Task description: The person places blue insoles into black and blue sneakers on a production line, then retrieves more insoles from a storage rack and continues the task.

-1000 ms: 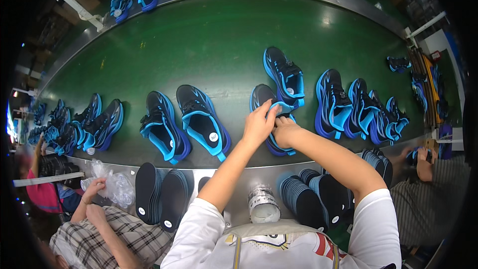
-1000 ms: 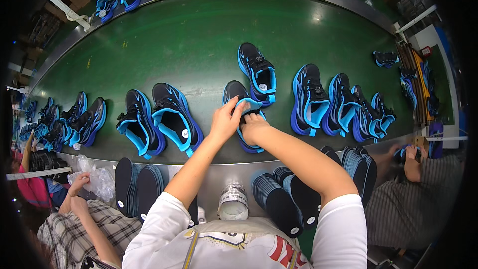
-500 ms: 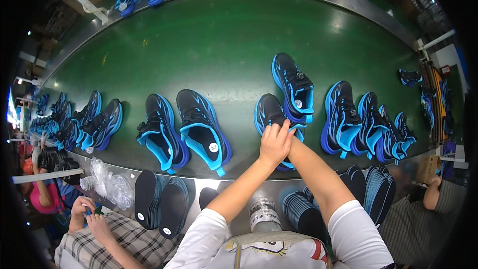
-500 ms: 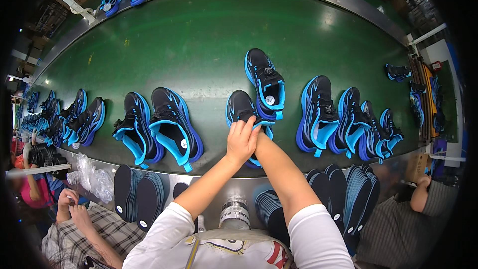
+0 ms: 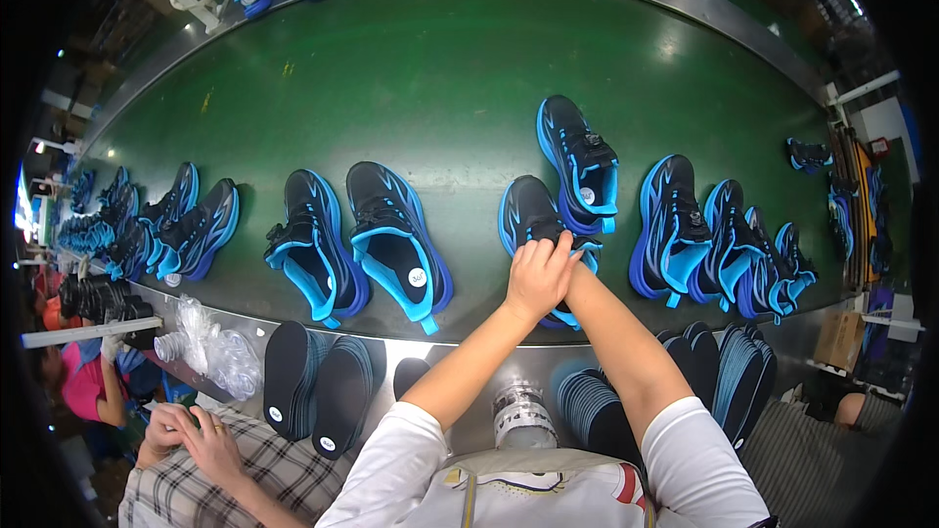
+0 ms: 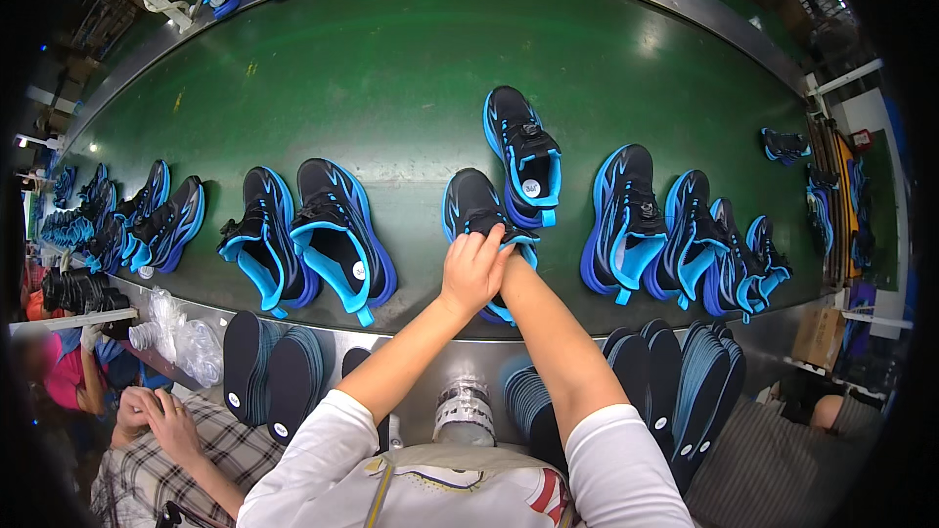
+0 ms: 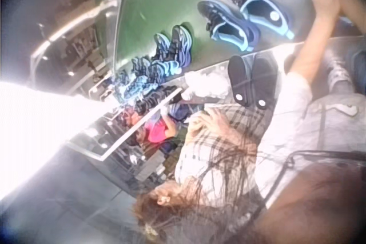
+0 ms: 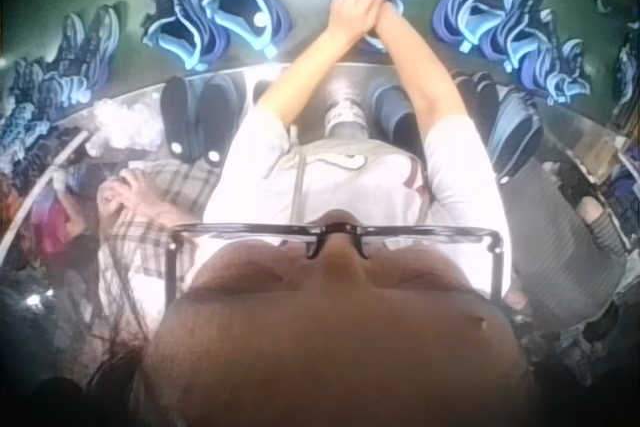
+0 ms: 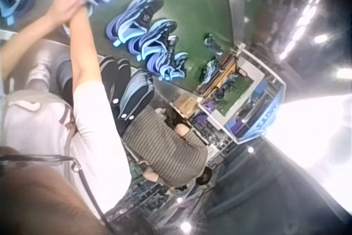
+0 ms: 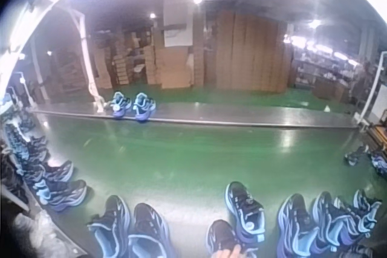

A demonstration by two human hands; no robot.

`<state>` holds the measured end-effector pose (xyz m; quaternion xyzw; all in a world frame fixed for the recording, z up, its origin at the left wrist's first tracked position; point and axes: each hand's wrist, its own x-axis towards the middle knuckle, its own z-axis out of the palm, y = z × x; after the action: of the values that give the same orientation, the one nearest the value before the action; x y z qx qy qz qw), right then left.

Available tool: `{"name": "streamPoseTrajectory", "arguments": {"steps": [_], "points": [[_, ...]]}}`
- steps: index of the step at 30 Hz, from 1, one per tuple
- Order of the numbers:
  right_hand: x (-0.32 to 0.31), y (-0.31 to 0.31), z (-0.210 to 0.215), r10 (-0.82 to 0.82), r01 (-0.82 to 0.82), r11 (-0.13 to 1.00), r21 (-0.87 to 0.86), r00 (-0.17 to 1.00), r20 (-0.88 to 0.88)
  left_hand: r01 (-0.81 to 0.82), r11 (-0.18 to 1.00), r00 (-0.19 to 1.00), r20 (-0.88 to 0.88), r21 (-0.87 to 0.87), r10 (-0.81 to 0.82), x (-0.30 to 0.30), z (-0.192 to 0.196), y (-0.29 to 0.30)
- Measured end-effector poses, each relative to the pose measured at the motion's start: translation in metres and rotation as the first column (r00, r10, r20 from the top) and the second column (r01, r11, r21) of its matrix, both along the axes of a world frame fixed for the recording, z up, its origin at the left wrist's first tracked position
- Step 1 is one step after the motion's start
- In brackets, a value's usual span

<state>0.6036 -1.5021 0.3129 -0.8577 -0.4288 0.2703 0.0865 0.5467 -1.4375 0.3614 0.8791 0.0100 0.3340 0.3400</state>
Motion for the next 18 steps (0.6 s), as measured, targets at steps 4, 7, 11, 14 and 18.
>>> {"name": "streamPoseTrajectory", "arguments": {"steps": [4, 7, 11, 14, 18], "points": [[-0.004, 0.003, -0.001, 0.009, -0.009, 1.0, -0.008, 1.0, -0.003, -0.032, 0.999, 0.999, -0.016, 0.035, 0.032, 0.0, -0.003, 0.004], [-0.005, 0.001, -0.001, 0.017, -0.017, 1.0, -0.005, 1.0, 0.003, -0.051, 0.999, 0.999, -0.003, 0.011, 0.051, 0.001, -0.005, 0.004], [-0.007, -0.002, -0.001, 0.024, -0.024, 1.0, -0.005, 1.0, 0.005, -0.056, 0.998, 0.998, -0.007, 0.007, 0.056, 0.001, -0.005, 0.002], [-0.003, -0.005, 0.0, 0.023, -0.023, 1.0, -0.004, 1.0, 0.009, -0.034, 0.999, 0.999, -0.035, 0.021, 0.035, 0.0, -0.001, -0.001], [-0.001, -0.006, 0.001, 0.03, -0.03, 1.0, 0.007, 0.999, 0.011, -0.014, 0.999, 1.0, -0.016, 0.05, 0.015, 0.002, 0.005, -0.002]]}}
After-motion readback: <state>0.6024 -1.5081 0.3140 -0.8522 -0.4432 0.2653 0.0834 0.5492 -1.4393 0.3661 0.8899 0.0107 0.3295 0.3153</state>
